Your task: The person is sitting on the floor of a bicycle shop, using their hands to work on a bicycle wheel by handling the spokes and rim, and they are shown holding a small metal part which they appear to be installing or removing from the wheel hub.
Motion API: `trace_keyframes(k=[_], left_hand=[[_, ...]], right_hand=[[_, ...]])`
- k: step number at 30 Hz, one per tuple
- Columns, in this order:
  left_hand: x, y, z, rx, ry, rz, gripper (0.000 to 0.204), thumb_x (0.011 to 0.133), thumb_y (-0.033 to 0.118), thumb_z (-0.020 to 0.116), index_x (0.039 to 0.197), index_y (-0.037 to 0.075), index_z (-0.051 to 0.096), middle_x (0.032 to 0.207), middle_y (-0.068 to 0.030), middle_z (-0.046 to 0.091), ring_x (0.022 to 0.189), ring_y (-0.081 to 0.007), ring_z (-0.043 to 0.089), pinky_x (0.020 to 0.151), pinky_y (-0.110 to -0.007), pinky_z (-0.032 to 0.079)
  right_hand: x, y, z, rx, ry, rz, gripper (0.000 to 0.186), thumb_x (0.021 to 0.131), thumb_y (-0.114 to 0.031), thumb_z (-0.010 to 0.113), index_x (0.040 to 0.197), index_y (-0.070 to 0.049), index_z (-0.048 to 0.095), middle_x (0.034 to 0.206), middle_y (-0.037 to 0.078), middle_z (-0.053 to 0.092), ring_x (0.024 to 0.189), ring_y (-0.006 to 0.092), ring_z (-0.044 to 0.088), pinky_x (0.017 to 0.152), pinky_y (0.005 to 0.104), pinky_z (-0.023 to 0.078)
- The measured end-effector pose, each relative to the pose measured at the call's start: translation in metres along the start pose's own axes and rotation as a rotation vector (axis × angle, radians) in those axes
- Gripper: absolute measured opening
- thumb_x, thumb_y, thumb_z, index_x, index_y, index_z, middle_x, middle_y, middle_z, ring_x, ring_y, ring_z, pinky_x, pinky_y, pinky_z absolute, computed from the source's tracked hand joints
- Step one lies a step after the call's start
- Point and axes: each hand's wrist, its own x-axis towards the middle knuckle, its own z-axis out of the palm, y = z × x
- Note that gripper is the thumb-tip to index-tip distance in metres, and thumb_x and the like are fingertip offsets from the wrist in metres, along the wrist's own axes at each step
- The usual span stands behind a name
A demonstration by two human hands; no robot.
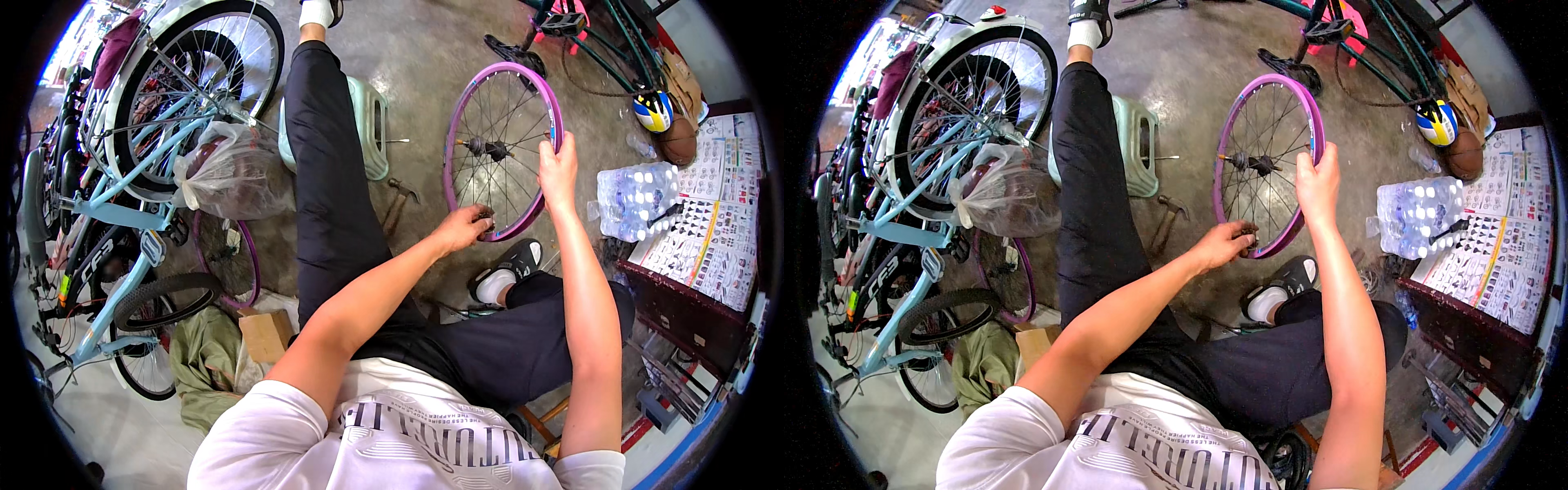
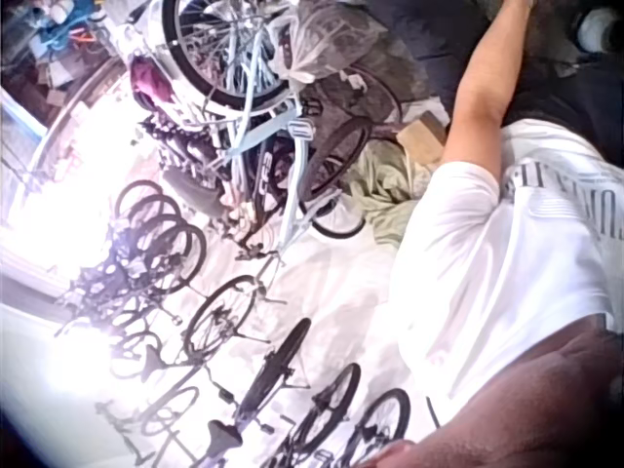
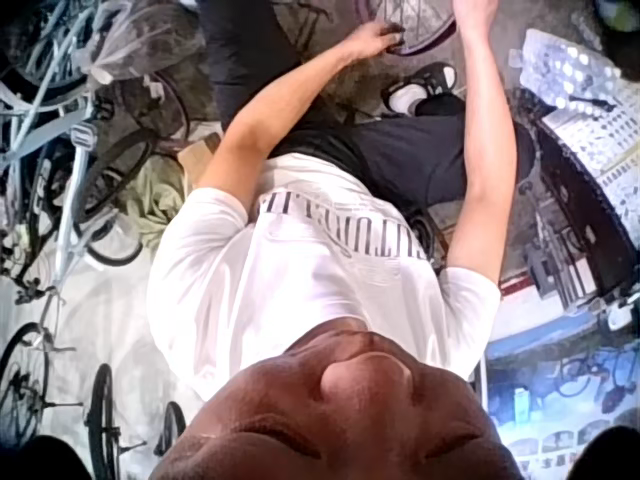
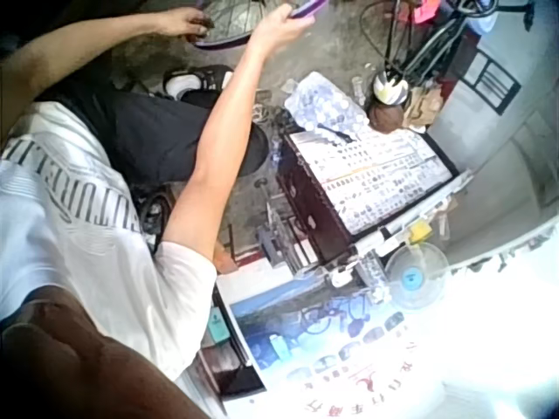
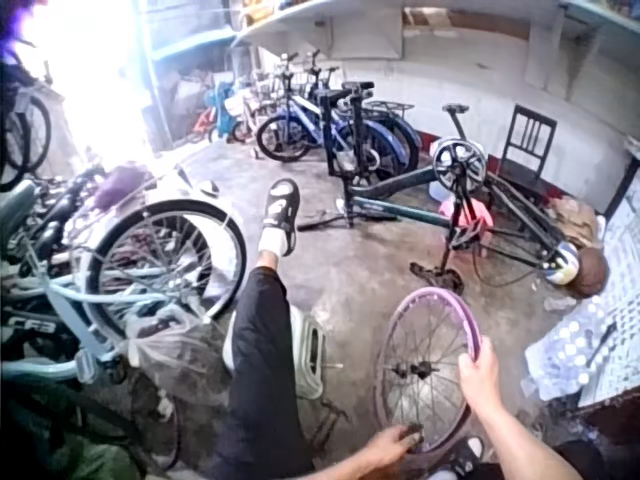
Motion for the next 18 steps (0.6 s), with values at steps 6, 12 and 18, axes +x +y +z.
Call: trace_keyframes(k=[6, 12, 18], left_hand=[[0.004, -0.003, -0.005, 0.021, -0.121, 0.029, 0.037, 0.102, 0.021, 0.057, 0.137, 0.007, 0.056, 0.089, -0.0031, 0.06, 0.071, -0.011, 0.053, 0.061, -0.028, 0.047], [0.011, -0.014, 0.0, 0.015, -0.092, 0.045, 0.035, 0.104, 0.021, 0.056, 0.136, 0.008, 0.053, 0.089, -0.0027, 0.06, 0.069, -0.0106, 0.05, 0.061, -0.029, 0.045], [0.01, -0.011, 0.003, -0.015, -0.113, 0.062, 0.034, 0.104, 0.022, 0.057, 0.135, 0.009, 0.055, 0.089, -0.0016, 0.06, 0.068, -0.0099, 0.05, 0.061, -0.027, 0.044]], right_hand=[[-0.003, -0.005, 0.003, -0.077, -0.003, -0.087, 0.031, 0.09, -0.019, 0.058, 0.112, 0.002, 0.053, 0.086, 0.017, 0.06, 0.078, 0.0285, 0.061, 0.074, 0.0428, 0.049], [-0.006, -0.013, 0.004, -0.042, -0.036, -0.008, 0.031, 0.09, -0.019, 0.058, 0.112, 0.003, 0.053, 0.089, 0.02, 0.061, 0.083, 0.0333, 0.062, 0.079, 0.0444, 0.048], [-0.005, -0.011, 0.005, -0.046, -0.032, -0.05, 0.029, 0.09, -0.019, 0.057, 0.111, 0.002, 0.053, 0.087, 0.019, 0.06, 0.081, 0.0333, 0.062, 0.077, 0.0448, 0.048]])
